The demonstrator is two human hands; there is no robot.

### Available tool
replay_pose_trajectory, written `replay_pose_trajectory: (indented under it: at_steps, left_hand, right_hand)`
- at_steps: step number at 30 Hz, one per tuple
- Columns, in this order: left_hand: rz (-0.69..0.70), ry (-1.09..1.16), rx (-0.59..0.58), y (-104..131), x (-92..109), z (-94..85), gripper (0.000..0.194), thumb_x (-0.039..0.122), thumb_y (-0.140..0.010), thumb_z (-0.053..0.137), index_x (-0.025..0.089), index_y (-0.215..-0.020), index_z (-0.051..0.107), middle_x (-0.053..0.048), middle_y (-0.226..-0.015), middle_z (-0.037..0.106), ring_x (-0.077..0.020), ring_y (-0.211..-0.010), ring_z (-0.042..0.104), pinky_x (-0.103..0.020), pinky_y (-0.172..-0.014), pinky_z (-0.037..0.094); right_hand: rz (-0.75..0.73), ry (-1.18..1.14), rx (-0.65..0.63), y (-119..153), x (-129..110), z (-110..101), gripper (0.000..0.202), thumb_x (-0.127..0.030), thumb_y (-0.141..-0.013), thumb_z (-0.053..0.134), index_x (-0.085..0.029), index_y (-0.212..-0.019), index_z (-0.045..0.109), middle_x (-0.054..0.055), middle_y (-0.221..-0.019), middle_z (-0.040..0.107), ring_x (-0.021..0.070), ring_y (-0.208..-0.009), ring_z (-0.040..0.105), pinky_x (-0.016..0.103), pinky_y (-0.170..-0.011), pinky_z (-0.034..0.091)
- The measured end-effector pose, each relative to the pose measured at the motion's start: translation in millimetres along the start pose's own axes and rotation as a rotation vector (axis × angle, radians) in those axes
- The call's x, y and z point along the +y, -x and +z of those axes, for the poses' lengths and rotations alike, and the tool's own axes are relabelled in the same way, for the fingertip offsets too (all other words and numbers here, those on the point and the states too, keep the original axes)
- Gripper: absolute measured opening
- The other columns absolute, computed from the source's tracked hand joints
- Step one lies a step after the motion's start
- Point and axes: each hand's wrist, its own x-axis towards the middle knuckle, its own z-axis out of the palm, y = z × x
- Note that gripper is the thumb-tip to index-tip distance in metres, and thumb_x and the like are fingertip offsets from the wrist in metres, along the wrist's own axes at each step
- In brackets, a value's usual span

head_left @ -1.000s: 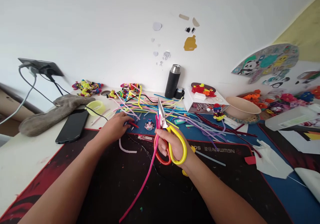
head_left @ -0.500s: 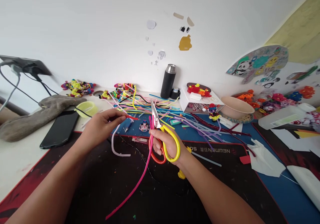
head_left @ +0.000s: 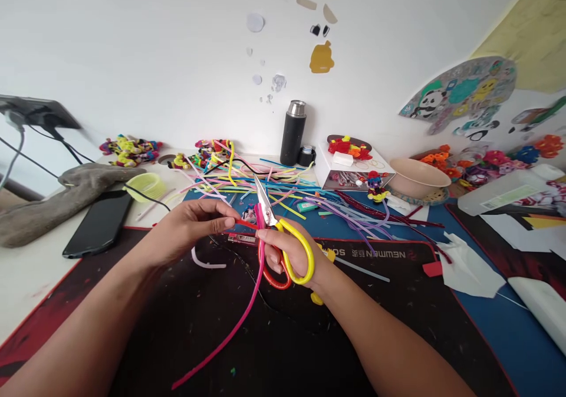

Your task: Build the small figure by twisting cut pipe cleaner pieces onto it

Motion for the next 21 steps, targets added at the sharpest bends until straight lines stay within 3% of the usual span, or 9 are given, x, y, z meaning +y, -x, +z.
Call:
replay_pose_trajectory:
  at_steps: [8,14,21]
  left_hand:
    - [0.024,-0.109,-0.028,3,10,-2.7,0.042,0.057,-0.072,0.099,0.019,-0.084,0.085,-0.004,-0.080,0.078,-0.0200,-0.077,0.065,-0.030,-0.075,0.052]
    - [0.059,-0.209,-0.066,3,14,7.7,0.039,0.056,-0.075,0.096,0.019,-0.084,0.084,-0.004,-0.081,0.079,-0.0208,-0.077,0.066,-0.031,-0.075,0.052]
    - [0.023,0.020,-0.087,2,4,17.2,0.040,0.054,-0.075,0.100,0.019,-0.089,0.088,-0.007,-0.087,0.083,-0.0203,-0.080,0.070,-0.031,-0.077,0.056]
  right_hand:
    - [-0.004,0.025,0.032,-3,6,-8,0.045,-0.047,-0.091,0.077,-0.022,-0.061,0.053,-0.005,-0.047,0.051,0.0095,-0.038,0.045,0.023,-0.042,0.034]
    - [0.025,0.062,0.003,-1,11,-5,0.042,-0.046,-0.095,0.076,-0.022,-0.068,0.053,-0.006,-0.049,0.053,0.0099,-0.039,0.047,0.023,-0.043,0.035]
    - [0.064,-0.004,-0.032,0,12,-1,0.036,-0.050,-0.088,0.084,-0.022,-0.086,0.061,-0.008,-0.050,0.056,0.0098,-0.038,0.045,0.023,-0.041,0.035]
